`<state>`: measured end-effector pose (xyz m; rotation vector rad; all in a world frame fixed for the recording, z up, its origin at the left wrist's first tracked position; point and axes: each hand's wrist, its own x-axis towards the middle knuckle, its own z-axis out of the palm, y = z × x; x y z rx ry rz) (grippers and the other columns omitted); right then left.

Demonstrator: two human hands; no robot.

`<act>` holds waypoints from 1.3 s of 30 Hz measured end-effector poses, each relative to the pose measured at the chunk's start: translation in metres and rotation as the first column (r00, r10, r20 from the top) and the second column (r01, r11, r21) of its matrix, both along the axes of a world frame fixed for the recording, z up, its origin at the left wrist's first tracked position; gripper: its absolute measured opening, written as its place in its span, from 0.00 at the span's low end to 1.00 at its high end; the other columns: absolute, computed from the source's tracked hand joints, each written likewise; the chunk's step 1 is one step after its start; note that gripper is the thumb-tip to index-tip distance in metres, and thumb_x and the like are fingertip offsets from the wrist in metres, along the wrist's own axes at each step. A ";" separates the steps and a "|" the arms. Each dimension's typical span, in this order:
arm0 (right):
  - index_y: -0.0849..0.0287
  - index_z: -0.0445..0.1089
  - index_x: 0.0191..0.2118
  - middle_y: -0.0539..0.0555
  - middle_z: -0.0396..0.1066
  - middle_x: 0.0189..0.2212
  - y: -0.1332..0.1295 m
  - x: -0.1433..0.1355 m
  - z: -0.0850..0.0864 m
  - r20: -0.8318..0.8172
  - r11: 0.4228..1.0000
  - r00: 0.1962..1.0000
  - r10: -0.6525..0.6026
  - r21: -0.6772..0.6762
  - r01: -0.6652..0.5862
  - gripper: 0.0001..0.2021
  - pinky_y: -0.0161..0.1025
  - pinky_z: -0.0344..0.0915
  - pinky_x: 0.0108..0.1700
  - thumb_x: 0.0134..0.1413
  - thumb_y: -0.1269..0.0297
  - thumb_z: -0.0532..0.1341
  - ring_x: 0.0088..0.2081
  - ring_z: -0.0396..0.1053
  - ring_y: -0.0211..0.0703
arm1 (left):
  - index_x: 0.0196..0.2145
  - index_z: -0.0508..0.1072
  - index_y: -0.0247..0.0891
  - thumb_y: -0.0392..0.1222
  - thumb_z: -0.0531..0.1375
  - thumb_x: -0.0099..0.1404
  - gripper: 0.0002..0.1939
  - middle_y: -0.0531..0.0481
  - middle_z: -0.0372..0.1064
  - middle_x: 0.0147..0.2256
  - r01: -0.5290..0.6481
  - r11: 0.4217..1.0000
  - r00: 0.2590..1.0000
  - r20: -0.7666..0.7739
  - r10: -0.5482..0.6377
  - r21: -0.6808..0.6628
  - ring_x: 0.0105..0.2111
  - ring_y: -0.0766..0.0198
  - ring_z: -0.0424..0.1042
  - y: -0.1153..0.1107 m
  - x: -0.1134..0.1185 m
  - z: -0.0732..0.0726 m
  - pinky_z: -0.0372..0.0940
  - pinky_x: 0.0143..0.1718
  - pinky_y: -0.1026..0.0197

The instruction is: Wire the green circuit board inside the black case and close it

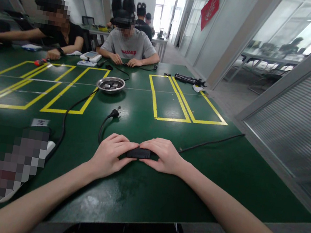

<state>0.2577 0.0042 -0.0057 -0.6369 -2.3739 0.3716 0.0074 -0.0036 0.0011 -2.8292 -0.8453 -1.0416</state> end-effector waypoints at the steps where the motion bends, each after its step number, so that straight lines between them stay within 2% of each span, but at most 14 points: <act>1: 0.57 0.70 0.50 0.57 0.79 0.43 0.000 0.000 0.001 -0.018 0.992 1.000 0.009 -0.128 -0.011 0.16 0.42 0.71 0.45 0.62 0.55 0.67 0.42 0.77 0.47 | 0.52 0.75 0.37 0.45 0.60 0.76 0.12 0.45 0.82 0.40 0.008 1.000 1.000 -0.001 -0.008 0.017 0.39 0.58 0.78 0.000 0.000 -0.001 0.69 0.40 0.55; 3: 0.56 0.67 0.49 0.53 0.77 0.39 0.001 0.001 0.001 -0.091 0.897 0.996 0.020 -0.438 -0.058 0.19 0.40 0.72 0.41 0.61 0.50 0.67 0.37 0.76 0.44 | 0.54 0.74 0.38 0.42 0.59 0.76 0.12 0.45 0.82 0.43 0.036 0.998 0.999 -0.005 -0.036 0.055 0.41 0.57 0.78 0.001 -0.001 -0.004 0.69 0.41 0.55; 5: 0.56 0.63 0.48 0.49 0.74 0.34 0.003 0.002 -0.001 -0.177 0.706 0.984 0.018 -0.695 -0.138 0.19 0.37 0.71 0.34 0.63 0.46 0.63 0.29 0.73 0.39 | 0.55 0.74 0.39 0.40 0.59 0.76 0.13 0.44 0.82 0.46 0.054 0.996 0.998 -0.020 -0.053 0.071 0.44 0.56 0.78 0.001 -0.001 -0.006 0.70 0.43 0.54; 7: 0.55 0.60 0.47 0.47 0.72 0.31 0.003 0.002 -0.004 -0.220 0.578 0.976 0.001 -0.796 -0.180 0.19 0.35 0.68 0.29 0.64 0.45 0.61 0.25 0.70 0.36 | 0.57 0.73 0.40 0.42 0.60 0.75 0.16 0.43 0.80 0.50 0.033 0.999 0.999 -0.035 -0.033 0.020 0.47 0.54 0.78 0.001 -0.001 -0.008 0.71 0.46 0.53; 8: 0.55 0.60 0.46 0.46 0.72 0.31 0.003 0.001 -0.005 -0.212 0.594 0.977 -0.020 -0.788 -0.158 0.20 0.34 0.67 0.29 0.62 0.46 0.64 0.25 0.69 0.36 | 0.59 0.72 0.41 0.44 0.62 0.73 0.19 0.42 0.79 0.51 0.012 0.999 0.999 -0.040 -0.013 -0.039 0.48 0.53 0.78 0.001 -0.002 -0.008 0.71 0.47 0.52; 11: 0.55 0.64 0.45 0.50 0.75 0.35 0.001 -0.001 -0.007 -0.078 0.822 0.989 -0.122 -0.567 0.057 0.19 0.36 0.68 0.34 0.55 0.55 0.71 0.30 0.73 0.39 | 0.61 0.71 0.40 0.53 0.66 0.68 0.28 0.41 0.78 0.52 -0.035 0.961 0.999 -0.041 0.024 -0.276 0.48 0.52 0.77 0.001 -0.003 -0.006 0.72 0.49 0.51; 13: 0.55 0.67 0.45 0.52 0.77 0.39 -0.001 -0.002 -0.006 0.020 0.916 0.986 -0.167 -0.365 0.163 0.17 0.38 0.69 0.38 0.54 0.60 0.73 0.35 0.75 0.43 | 0.57 0.74 0.40 0.51 0.65 0.69 0.23 0.43 0.78 0.48 -0.043 0.917 0.999 -0.030 0.034 -0.397 0.46 0.53 0.77 0.001 -0.003 -0.004 0.73 0.48 0.52; 15: 0.55 0.68 0.44 0.55 0.78 0.43 -0.003 -0.003 -0.004 0.066 0.955 0.985 -0.162 -0.241 0.173 0.15 0.40 0.70 0.43 0.55 0.62 0.72 0.40 0.77 0.46 | 0.53 0.76 0.39 0.46 0.63 0.71 0.15 0.45 0.79 0.45 -0.046 0.886 0.999 0.000 0.052 -0.462 0.44 0.55 0.76 0.001 -0.003 -0.002 0.73 0.46 0.54; 18: 0.55 0.69 0.46 0.55 0.78 0.45 -0.003 -0.004 0.000 0.099 0.970 0.986 -0.134 -0.192 0.151 0.15 0.39 0.69 0.44 0.57 0.61 0.71 0.44 0.77 0.47 | 0.50 0.76 0.39 0.43 0.63 0.70 0.12 0.46 0.78 0.42 -0.039 0.878 0.996 0.051 0.072 -0.476 0.41 0.57 0.76 0.000 -0.001 0.000 0.71 0.44 0.55; 22: 0.54 0.68 0.53 0.51 0.78 0.40 -0.002 -0.003 0.001 0.158 0.958 0.979 -0.131 -0.234 0.165 0.18 0.36 0.67 0.39 0.59 0.60 0.70 0.37 0.77 0.44 | 0.49 0.77 0.39 0.43 0.66 0.69 0.12 0.47 0.78 0.39 -0.032 0.892 0.997 0.054 0.063 -0.451 0.39 0.57 0.75 -0.001 0.000 0.001 0.70 0.42 0.56; 26: 0.55 0.70 0.52 0.51 0.79 0.38 0.000 -0.001 0.000 0.169 0.968 0.977 -0.129 -0.193 0.161 0.16 0.36 0.66 0.38 0.61 0.59 0.68 0.36 0.77 0.44 | 0.47 0.78 0.37 0.46 0.65 0.70 0.12 0.47 0.77 0.38 -0.069 0.882 0.996 0.022 0.089 -0.465 0.37 0.58 0.75 -0.001 0.000 0.002 0.69 0.40 0.57; 31: 0.55 0.67 0.63 0.56 0.77 0.47 0.001 0.002 0.001 0.193 0.992 0.981 -0.032 -0.111 0.054 0.22 0.37 0.69 0.43 0.67 0.56 0.63 0.43 0.76 0.45 | 0.43 0.79 0.37 0.49 0.62 0.72 0.12 0.47 0.77 0.34 -0.091 0.898 0.995 -0.001 0.100 -0.430 0.35 0.58 0.73 -0.001 0.000 0.002 0.68 0.39 0.57; 35: 0.49 0.66 0.67 0.56 0.73 0.49 0.000 0.003 0.000 0.255 0.999 0.966 -0.039 -0.006 0.042 0.20 0.37 0.69 0.40 0.75 0.58 0.53 0.40 0.74 0.41 | 0.44 0.78 0.38 0.50 0.61 0.73 0.13 0.48 0.76 0.35 -0.059 0.886 0.997 0.025 0.080 -0.460 0.35 0.60 0.73 0.001 -0.002 0.001 0.69 0.38 0.59; 39: 0.48 0.62 0.70 0.56 0.71 0.50 -0.001 0.002 0.000 0.302 1.000 0.953 -0.022 0.001 0.023 0.24 0.37 0.71 0.40 0.73 0.54 0.56 0.38 0.72 0.41 | 0.41 0.78 0.37 0.49 0.61 0.73 0.13 0.47 0.76 0.33 -0.058 0.910 0.998 -0.005 0.061 -0.410 0.35 0.59 0.73 0.001 -0.003 0.001 0.69 0.39 0.58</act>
